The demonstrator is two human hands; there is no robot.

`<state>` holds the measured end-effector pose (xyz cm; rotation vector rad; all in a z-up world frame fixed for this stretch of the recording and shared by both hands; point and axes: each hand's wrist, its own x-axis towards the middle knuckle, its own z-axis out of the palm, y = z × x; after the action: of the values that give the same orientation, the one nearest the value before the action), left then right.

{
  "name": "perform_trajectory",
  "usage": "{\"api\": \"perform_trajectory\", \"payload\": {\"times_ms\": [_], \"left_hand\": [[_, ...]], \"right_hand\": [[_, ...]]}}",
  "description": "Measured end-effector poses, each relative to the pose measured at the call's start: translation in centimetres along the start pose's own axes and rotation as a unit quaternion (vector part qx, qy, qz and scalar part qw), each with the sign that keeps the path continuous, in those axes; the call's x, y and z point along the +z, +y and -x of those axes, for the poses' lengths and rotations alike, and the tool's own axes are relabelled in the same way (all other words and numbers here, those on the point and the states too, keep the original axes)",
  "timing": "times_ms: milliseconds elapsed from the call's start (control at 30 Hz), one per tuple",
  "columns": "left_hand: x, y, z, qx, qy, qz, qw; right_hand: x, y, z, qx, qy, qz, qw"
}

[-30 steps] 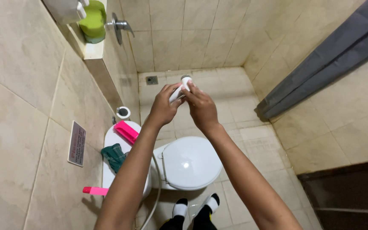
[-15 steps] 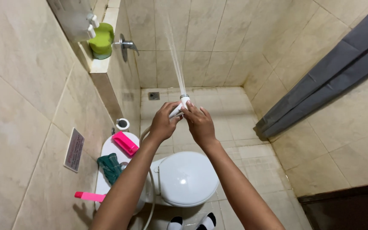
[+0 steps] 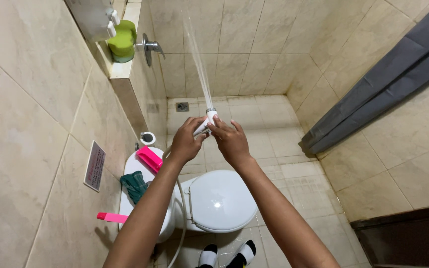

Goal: The person uses a handheld bidet sprayer to rinse the tiled bathroom floor. They move the sprayer across different sections of the floor, directing water toward the drain and around the base of the toilet.

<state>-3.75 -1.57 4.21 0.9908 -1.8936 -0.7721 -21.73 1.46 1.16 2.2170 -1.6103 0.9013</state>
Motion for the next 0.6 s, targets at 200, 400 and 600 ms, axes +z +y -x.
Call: {"api": "perform_trajectory", "payload": {"times_ms": [200,400,600], "left_hand": [[0.2,-1.0,-0.4,0.015,-0.046,0.01,0.999],[3.1,-0.5,-1.2,0.037,-0.105,0.0,0.994],[6.4,0.1,-1.5,0.05,-0.178,0.007,0.983]], "right_hand": [[0.0,-0.1,1.0,0.005,0.027,0.03,0.999],[-1.2,1.8,3.2,0.023,0.06,0.016,0.998],[-2.6,3.1,7.2,0.082,0.035,0.034,0.995]]}}
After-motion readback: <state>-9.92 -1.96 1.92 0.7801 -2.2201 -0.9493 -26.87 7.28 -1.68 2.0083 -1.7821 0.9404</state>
